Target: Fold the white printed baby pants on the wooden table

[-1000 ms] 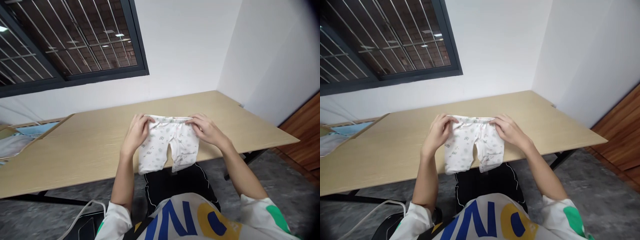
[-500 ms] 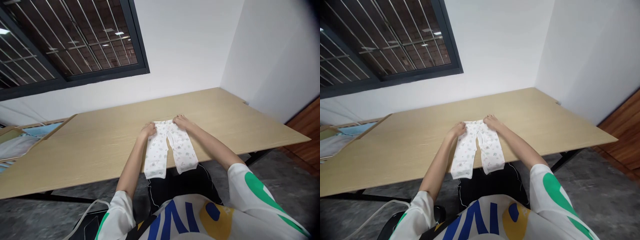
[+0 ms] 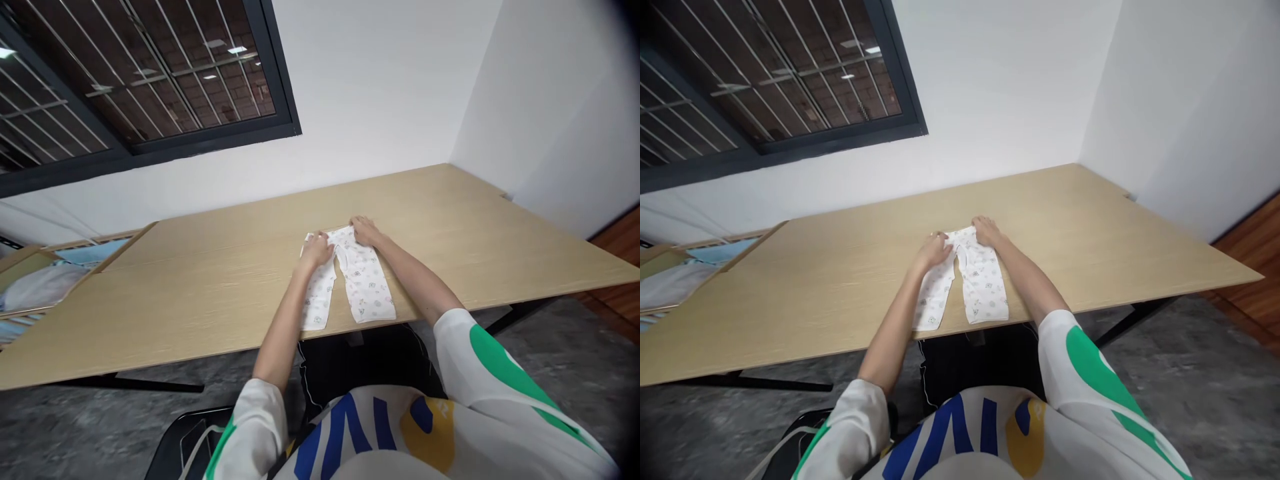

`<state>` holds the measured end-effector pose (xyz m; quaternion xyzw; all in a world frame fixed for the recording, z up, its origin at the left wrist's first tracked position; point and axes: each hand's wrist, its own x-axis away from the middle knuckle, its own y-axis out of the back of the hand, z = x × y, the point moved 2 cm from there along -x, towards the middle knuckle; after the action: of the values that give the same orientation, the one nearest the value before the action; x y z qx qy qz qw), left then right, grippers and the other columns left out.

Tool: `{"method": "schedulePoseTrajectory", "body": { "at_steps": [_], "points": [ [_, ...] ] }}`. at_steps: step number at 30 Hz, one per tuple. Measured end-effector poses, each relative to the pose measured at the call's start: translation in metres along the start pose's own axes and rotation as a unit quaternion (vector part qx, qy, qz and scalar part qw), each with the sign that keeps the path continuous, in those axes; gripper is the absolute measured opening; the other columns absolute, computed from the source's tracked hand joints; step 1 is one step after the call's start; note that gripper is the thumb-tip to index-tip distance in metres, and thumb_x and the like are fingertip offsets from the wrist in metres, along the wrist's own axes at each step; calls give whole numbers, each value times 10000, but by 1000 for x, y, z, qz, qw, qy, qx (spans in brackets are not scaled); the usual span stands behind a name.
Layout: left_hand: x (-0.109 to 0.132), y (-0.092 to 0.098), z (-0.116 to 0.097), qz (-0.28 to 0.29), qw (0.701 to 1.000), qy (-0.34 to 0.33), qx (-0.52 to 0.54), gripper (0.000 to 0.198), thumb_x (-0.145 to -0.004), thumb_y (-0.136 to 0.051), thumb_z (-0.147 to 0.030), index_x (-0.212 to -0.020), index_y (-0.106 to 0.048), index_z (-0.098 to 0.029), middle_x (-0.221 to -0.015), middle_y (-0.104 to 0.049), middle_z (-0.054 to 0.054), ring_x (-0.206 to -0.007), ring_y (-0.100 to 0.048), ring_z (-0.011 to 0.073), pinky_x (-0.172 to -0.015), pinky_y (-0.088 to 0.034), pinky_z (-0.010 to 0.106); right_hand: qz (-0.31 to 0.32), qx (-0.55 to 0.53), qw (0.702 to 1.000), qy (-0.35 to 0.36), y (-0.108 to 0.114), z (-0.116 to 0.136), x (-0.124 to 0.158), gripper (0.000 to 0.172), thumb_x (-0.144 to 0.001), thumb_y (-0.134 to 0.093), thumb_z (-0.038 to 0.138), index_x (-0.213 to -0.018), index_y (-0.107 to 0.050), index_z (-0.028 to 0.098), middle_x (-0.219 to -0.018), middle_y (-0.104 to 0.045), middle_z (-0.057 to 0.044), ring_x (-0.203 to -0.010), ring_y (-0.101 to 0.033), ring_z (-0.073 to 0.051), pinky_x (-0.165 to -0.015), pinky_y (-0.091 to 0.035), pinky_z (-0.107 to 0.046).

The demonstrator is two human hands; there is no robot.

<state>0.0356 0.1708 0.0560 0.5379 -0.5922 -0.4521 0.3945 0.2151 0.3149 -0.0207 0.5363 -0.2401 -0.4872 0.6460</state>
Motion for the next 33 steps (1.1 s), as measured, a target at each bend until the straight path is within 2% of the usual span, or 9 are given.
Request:
{"method": "schedulePoseTrajectory", "body": {
  "at_steps": [4, 6, 8, 11, 14, 17, 21, 27, 33],
  "points": [
    [60, -32, -67, 73, 987, -120, 72, 411, -1032, -440, -564, -1072, -685, -238, -1082, -752, 46, -973, -706, 191, -857, -533, 290, -19, -33, 996, -83, -2, -14, -3, 471, -1008, -485, 279, -1448, -503, 112, -1469, -554, -244, -1333, -512, -365, -1114, -378, -517],
    [90, -55, -94, 133, 972, -172, 87, 460, -971, -503, -641, -961, -681, -217, -962, -752, 74, -853, -707, 230, -749, -522, 331, -13, -46, 993, -112, -3, -20, -4, 392, -1017, -509, 331, -1342, -602, 132, -1419, -600, -233, -1303, -548, -362, -1102, -389, -516],
    [110, -73, -109, 127, 976, -175, 32, 474, -924, -570, -655, -955, -685, -196, -966, -751, 128, -903, -721, 298, -774, -519, 384, -6, -60, 990, -131, -3, -23, -4, 283, -1012, -535, 324, -1192, -685, 166, -1334, -664, -196, -1262, -586, -335, -1093, -397, -497],
    [121, -90, -113, 125, 977, -169, -21, 467, -912, -606, -611, -988, -697, -160, -1004, -750, 190, -960, -729, 365, -800, -520, 434, -4, -90, 984, -152, -1, -25, -5, 207, -1007, -545, 291, -1071, -711, 185, -1191, -731, -146, -1172, -636, -288, -1067, -422, -457],
    [122, -92, -110, 127, 973, -194, 5, 359, -928, -611, -520, -935, -697, -171, -981, -755, 170, -951, -729, 345, -801, -517, 420, -10, -133, 977, -163, 0, -21, -6, 187, -988, -568, 262, -1105, -687, 176, -1112, -752, -117, -1072, -668, -236, -1006, -468, -372],
    [122, -89, -105, 121, 970, -209, 26, 243, -958, -551, -376, -867, -682, -192, -938, -754, 128, -915, -720, 288, -790, -501, 379, -26, -175, 969, -172, 3, -14, -7, 291, -954, -584, 199, -1241, -615, 161, -1075, -751, -93, -965, -681, -183, -908, -504, -286],
    [132, -82, -94, 101, 972, -200, 65, 244, -972, -475, -292, -829, -650, -201, -871, -734, 87, -822, -678, 225, -720, -453, 333, -47, -207, 958, -191, 13, -3, -11, 350, -907, -624, 182, -1251, -570, 157, -978, -738, -66, -851, -676, -176, -823, -527, -274],
    [167, -63, -51, 19, 966, -99, 239, 340, -1026, -426, -393, -778, -578, -217, -742, -638, 8, -707, -562, 166, -663, -378, 296, -64, -229, 950, -202, 26, 30, -29, 401, -883, -643, 231, -1262, -529, 169, -999, -708, -78, -860, -666, -200, -821, -533, -298],
    [205, -40, 11, -92, 964, 37, 248, 356, -1020, -428, -419, -744, -538, -224, -681, -554, -18, -693, -533, 162, -685, -368, 282, -62, -232, 954, -179, 15, 88, -50, 433, -863, -625, 220, -1277, -505, 172, -1196, -650, -145, -995, -648, -250, -850, -531, -334]
  ]
}}
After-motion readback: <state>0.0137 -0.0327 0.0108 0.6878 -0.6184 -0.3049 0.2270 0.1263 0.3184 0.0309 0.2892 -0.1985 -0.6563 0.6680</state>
